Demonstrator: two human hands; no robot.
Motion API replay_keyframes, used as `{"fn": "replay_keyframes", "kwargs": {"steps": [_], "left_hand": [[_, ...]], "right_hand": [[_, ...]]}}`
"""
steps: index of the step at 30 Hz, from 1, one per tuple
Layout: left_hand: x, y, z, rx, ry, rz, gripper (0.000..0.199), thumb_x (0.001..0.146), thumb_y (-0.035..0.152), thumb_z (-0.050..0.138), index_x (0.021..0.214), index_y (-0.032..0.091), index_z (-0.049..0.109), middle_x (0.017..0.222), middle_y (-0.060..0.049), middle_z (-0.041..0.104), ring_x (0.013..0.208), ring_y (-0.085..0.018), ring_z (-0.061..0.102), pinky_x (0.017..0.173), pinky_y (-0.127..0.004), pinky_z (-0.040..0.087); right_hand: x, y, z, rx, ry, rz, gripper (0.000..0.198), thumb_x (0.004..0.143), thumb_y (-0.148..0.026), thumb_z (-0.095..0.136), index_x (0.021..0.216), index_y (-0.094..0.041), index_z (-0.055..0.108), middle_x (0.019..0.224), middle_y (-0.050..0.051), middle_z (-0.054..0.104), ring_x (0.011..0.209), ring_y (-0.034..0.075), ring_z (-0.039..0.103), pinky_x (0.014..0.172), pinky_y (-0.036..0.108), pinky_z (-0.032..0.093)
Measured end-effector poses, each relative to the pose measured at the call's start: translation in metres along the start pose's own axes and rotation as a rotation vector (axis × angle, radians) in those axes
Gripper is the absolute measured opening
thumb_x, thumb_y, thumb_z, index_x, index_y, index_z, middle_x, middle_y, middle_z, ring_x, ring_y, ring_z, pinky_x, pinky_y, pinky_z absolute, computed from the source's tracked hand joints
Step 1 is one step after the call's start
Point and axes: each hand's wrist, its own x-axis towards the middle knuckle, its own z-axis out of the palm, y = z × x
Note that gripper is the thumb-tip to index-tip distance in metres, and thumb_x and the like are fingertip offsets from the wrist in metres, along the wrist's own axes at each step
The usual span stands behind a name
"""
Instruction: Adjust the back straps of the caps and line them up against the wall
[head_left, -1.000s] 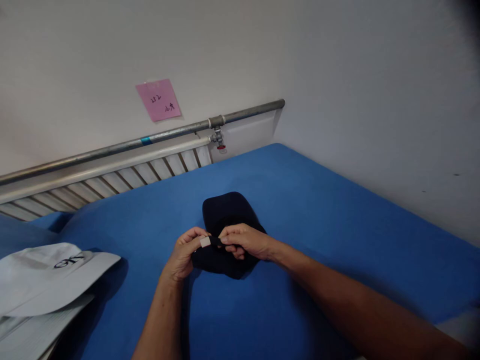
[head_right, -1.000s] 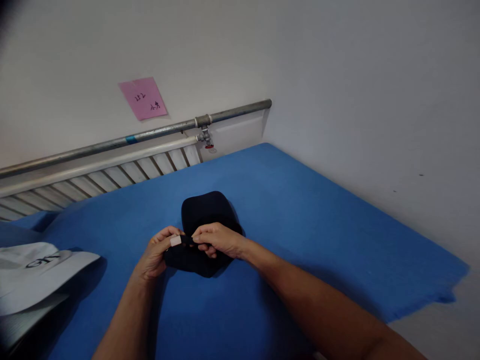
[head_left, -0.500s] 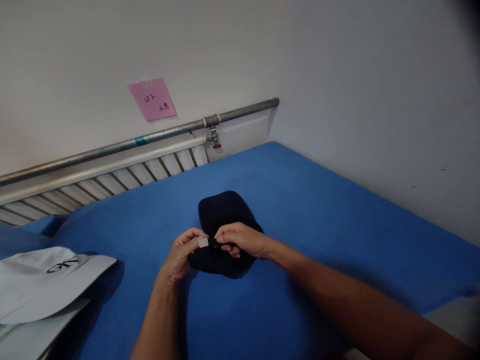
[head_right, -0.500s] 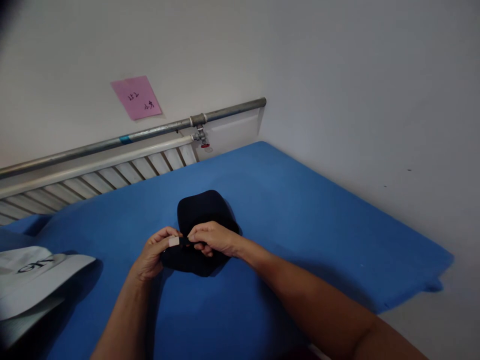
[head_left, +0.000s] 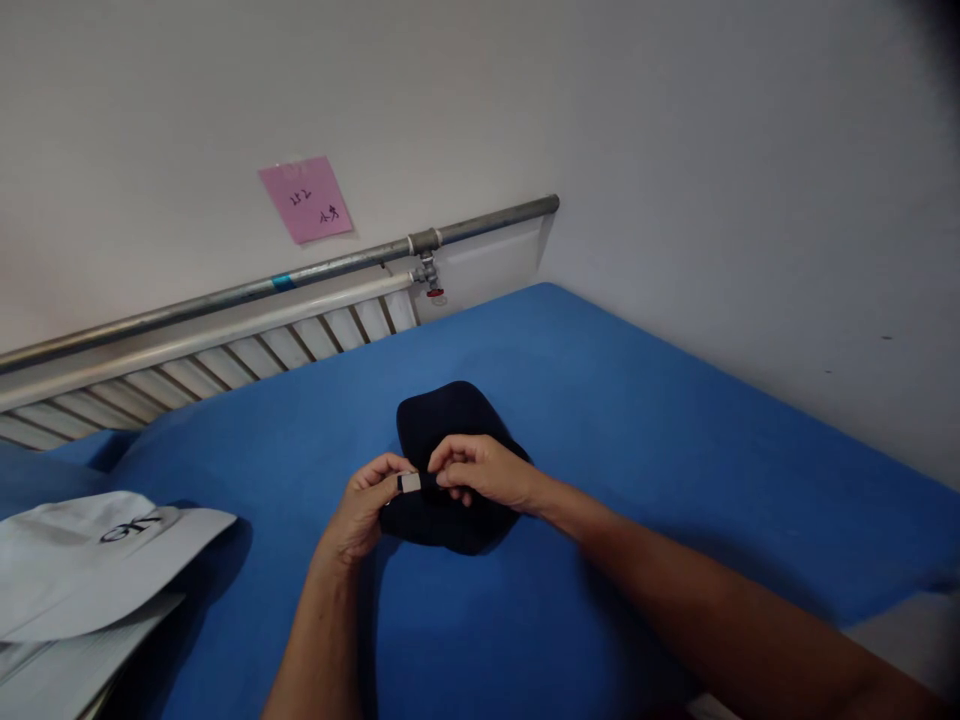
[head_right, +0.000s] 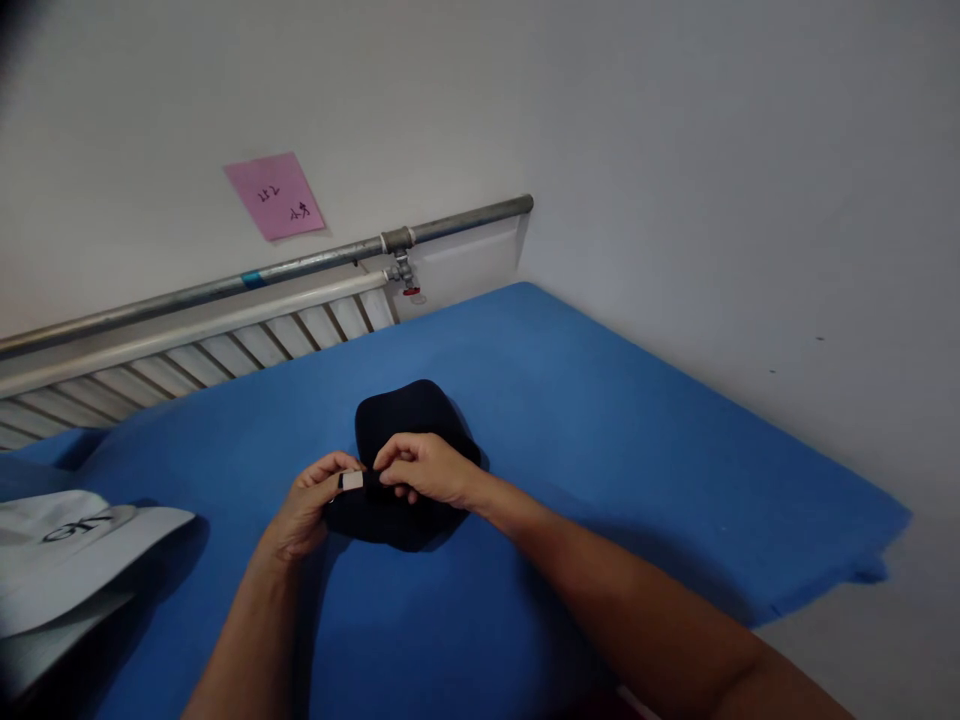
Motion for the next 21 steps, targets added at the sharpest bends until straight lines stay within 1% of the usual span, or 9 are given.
{"fn": "replay_keyframes", "kwargs": {"steps": [2,6,9,11,14,16,19,21], "left_hand": [[-0.001,0.001,0.001,0.003,-0.009,-0.007,0.016,0.063,0.025,0.077,0.07,0.016,0.066,0.061,0.003,0.062,0.05,-0.004,0.051,0.049,-0.014,0.035],[-0.002,0.001,0.004,0.018,-0.029,-0.041,0.017,0.061,0.023,0.078,0.071,0.016,0.066,0.058,0.003,0.062,0.047,-0.005,0.05,0.047,-0.015,0.033],[-0.001,0.0,0.003,-0.001,-0.003,-0.01,0.016,0.059,0.021,0.078,0.07,0.017,0.067,0.06,0.002,0.063,0.049,-0.005,0.051,0.048,-0.015,0.034],[-0.001,0.0,0.003,-0.013,0.006,0.021,0.016,0.058,0.019,0.078,0.069,0.017,0.067,0.062,0.003,0.063,0.051,-0.005,0.051,0.05,-0.015,0.034],[-0.002,0.0,0.004,0.007,-0.011,0.033,0.016,0.06,0.022,0.078,0.069,0.016,0.067,0.062,0.002,0.063,0.051,-0.005,0.05,0.05,-0.015,0.033],[-0.003,0.001,0.006,0.031,-0.034,0.012,0.017,0.062,0.026,0.078,0.069,0.015,0.066,0.061,0.001,0.063,0.051,-0.005,0.05,0.049,-0.016,0.032],[-0.005,0.003,0.009,0.046,-0.05,-0.012,0.019,0.062,0.028,0.078,0.069,0.015,0.065,0.059,0.001,0.062,0.05,-0.005,0.049,0.049,-0.016,0.031],[-0.006,0.004,0.009,0.047,-0.04,-0.006,0.02,0.06,0.026,0.079,0.069,0.015,0.065,0.058,0.002,0.06,0.049,-0.005,0.047,0.048,-0.016,0.03]], "right_hand": [[0.0,0.001,0.001,0.034,0.008,-0.018,0.011,0.069,-0.013,0.061,0.079,-0.017,0.06,0.06,-0.005,0.056,0.054,0.007,0.053,0.048,0.018,0.043],[-0.002,0.0,0.003,0.044,-0.046,-0.065,0.012,0.071,-0.015,0.062,0.081,-0.017,0.06,0.064,-0.004,0.058,0.058,0.008,0.055,0.053,0.02,0.044],[-0.004,-0.002,-0.001,-0.012,-0.051,-0.104,0.011,0.073,-0.015,0.061,0.084,-0.017,0.06,0.066,-0.004,0.06,0.061,0.008,0.057,0.06,0.022,0.045],[-0.005,-0.002,-0.006,-0.021,-0.065,-0.11,0.015,0.072,-0.013,0.061,0.086,-0.017,0.06,0.066,-0.004,0.061,0.061,0.007,0.057,0.065,0.023,0.045],[-0.004,-0.001,-0.009,0.035,-0.098,-0.107,0.019,0.069,-0.011,0.062,0.087,-0.017,0.058,0.067,-0.005,0.062,0.059,0.008,0.058,0.066,0.025,0.045],[-0.004,0.0,-0.007,0.049,-0.1,-0.121,0.018,0.07,-0.012,0.063,0.086,-0.017,0.057,0.068,-0.005,0.062,0.06,0.008,0.058,0.066,0.024,0.045],[-0.005,-0.001,-0.004,-0.023,-0.087,-0.147,0.014,0.072,-0.015,0.062,0.085,-0.018,0.058,0.069,-0.004,0.061,0.062,0.008,0.058,0.066,0.024,0.045],[-0.007,-0.003,-0.005,-0.091,-0.084,-0.148,0.015,0.073,-0.015,0.062,0.087,-0.018,0.058,0.069,-0.004,0.06,0.064,0.008,0.058,0.067,0.024,0.045]]}}
